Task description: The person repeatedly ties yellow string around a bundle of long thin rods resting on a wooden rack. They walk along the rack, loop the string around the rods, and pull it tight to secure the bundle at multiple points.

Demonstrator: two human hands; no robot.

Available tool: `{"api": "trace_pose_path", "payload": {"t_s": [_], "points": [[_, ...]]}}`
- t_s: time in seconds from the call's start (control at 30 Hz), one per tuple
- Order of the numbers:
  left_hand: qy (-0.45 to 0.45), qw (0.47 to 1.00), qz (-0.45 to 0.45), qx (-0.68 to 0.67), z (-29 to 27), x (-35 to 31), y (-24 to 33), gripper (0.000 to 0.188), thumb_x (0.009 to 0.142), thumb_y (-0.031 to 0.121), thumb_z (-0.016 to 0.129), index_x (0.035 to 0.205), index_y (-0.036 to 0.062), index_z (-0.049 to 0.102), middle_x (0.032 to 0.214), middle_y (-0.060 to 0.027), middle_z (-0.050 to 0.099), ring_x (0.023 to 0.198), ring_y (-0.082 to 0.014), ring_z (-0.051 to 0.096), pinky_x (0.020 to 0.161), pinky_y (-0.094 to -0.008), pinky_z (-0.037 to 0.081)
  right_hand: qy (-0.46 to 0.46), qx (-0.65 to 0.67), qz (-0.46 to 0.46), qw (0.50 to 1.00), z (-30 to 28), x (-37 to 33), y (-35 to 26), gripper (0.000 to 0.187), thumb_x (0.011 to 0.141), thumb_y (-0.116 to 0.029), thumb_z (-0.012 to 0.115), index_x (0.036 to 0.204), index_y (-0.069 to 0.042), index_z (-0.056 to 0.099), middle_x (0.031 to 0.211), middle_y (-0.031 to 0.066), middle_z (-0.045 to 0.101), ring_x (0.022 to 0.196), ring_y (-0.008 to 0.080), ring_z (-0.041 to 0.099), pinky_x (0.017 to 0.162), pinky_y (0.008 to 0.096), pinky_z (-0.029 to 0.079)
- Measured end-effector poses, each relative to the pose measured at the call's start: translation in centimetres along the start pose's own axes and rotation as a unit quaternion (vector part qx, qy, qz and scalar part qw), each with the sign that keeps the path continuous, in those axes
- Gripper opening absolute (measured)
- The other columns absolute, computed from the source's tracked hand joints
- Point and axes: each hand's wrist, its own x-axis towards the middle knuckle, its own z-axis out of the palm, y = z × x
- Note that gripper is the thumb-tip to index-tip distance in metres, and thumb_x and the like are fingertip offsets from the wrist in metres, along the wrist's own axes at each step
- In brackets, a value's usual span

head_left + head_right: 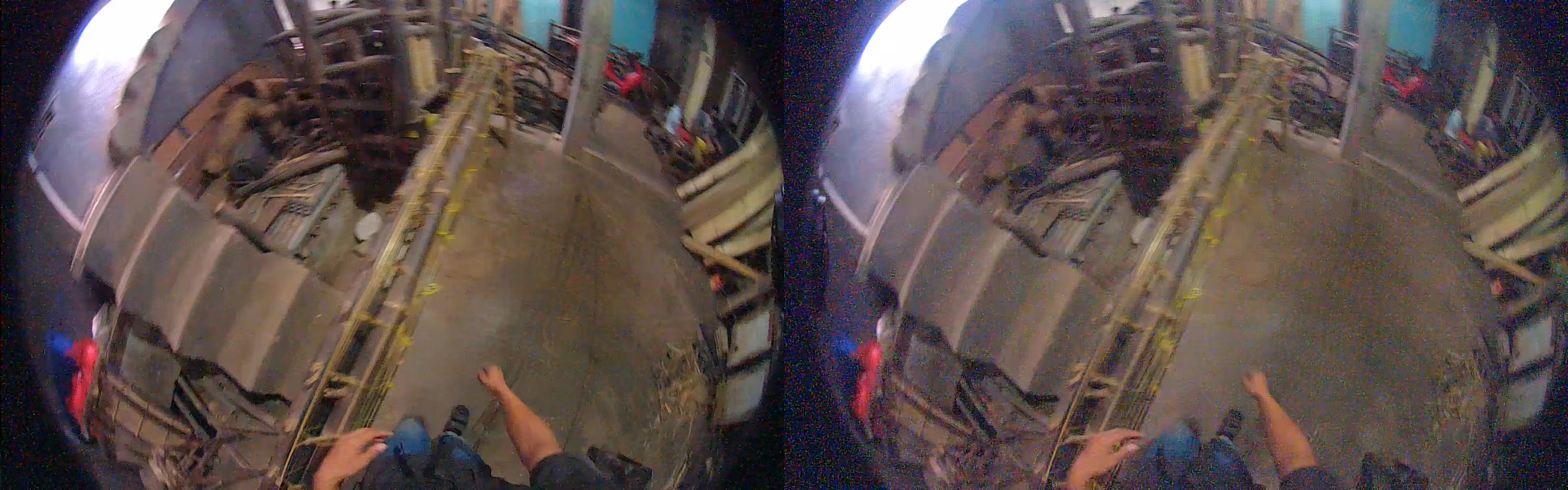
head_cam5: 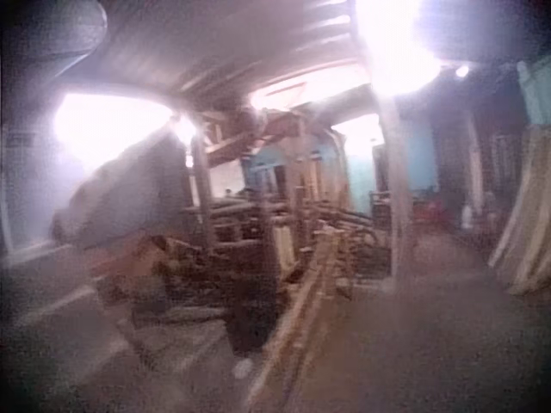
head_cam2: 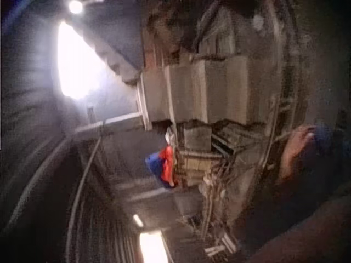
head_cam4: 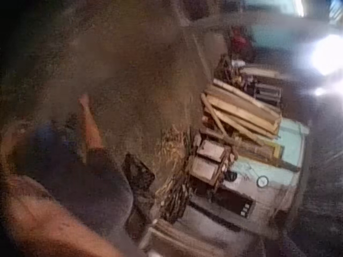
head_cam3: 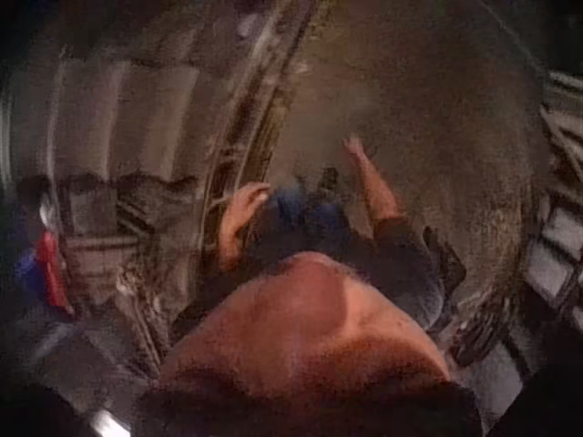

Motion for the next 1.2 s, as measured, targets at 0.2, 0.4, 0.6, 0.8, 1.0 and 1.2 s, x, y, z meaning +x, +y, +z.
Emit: {"api": "trace_pose_path", "payload": {"t_s": [0.2, 0.4, 0.6, 0.8, 1.0, 1.2], "points": [[-0.089, 0.99, -0.081, 0.078, -2.7, 16.0, -1.9, 0.032, 0.087, 0.03, 0.054, 0.11, 0.0075, 0.06, 0.107, -0.0123, 0.061, 0.1, -0.0295, 0.057, 0.085, -0.0378, 0.045, 0.136, 0.328, -0.086, 0.931, -19.0, 12.8, -12.2, 0.024, 0.088, -0.021, 0.052, 0.099, -0.001, 0.061, 0.08, 0.007, 0.064, 0.07, 0.0151, 0.061, 0.064, 0.0298, 0.048], [-0.141, 0.958, 0.233, 0.092, -0.8, 43.6, 4.9, 0.03, 0.087, 0.029, 0.054, 0.108, 0.0081, 0.059, 0.106, -0.0128, 0.061, 0.101, -0.0305, 0.056, 0.087, -0.0397, 0.044, 0.082, 0.109, 0.026, 0.99, -20.1, 12.4, 6.4, 0.026, 0.086, -0.027, 0.054, 0.094, -0.003, 0.061, 0.074, 0.0073, 0.062, 0.067, 0.0174, 0.06, 0.062, 0.0316, 0.047], [-0.083, 0.895, 0.436, 0.038, -7.5, 63.2, 25.8, 0.026, 0.086, 0.025, 0.056, 0.106, 0.0083, 0.058, 0.102, -0.0102, 0.06, 0.098, -0.0303, 0.056, 0.083, -0.0392, 0.045, -0.04, 0.026, 0.429, 0.902, -23.5, 2.8, 18.2, 0.036, 0.079, -0.036, 0.058, 0.101, -0.007, 0.06, 0.089, 0.0124, 0.06, 0.082, 0.0272, 0.057, 0.07, 0.0408, 0.046], [-0.125, 0.907, 0.402, 0.014, -7.8, 79.6, 27.6, 0.025, 0.087, 0.023, 0.054, 0.106, 0.008, 0.058, 0.098, -0.0102, 0.06, 0.096, -0.0297, 0.057, 0.082, -0.0395, 0.045, -0.034, 0.09, 0.394, 0.914, -29.1, 18.7, 17.5, 0.045, 0.078, -0.037, 0.06, 0.112, -0.009, 0.056, 0.109, 0.0126, 0.054, 0.101, 0.0293, 0.05, 0.084, 0.0423, 0.042], [-0.254, 0.946, 0.193, 0.055, -6.9, 90.3, 20.4, 0.025, 0.087, 0.024, 0.052, 0.106, 0.0086, 0.059, 0.103, -0.0117, 0.061, 0.098, -0.0285, 0.058, 0.084, -0.0402, 0.045, -0.072, -0.147, 0.091, 0.982, -38.8, 42.4, 24.9, 0.056, 0.076, -0.039, 0.063, 0.124, -0.012, 0.051, 0.129, 0.0128, 0.048, 0.12, 0.0313, 0.043, 0.097, 0.0438, 0.038], [0.012, 0.973, 0.218, 0.073, -16.9, 107.1, 30.2, 0.023, 0.086, 0.024, 0.054, 0.1, 0.0078, 0.063, 0.098, -0.0133, 0.063, 0.091, -0.0304, 0.06, 0.08, -0.0378, 0.048, 0.089, 0.135, 0.115, 0.98, -67.0, 80.1, 13.5, 0.035, 0.084, -0.032, 0.058, 0.079, 0.003, 0.065, 0.076, 0.0131, 0.066, 0.065, 0.0177, 0.062, 0.06, 0.0332, 0.05]]}}
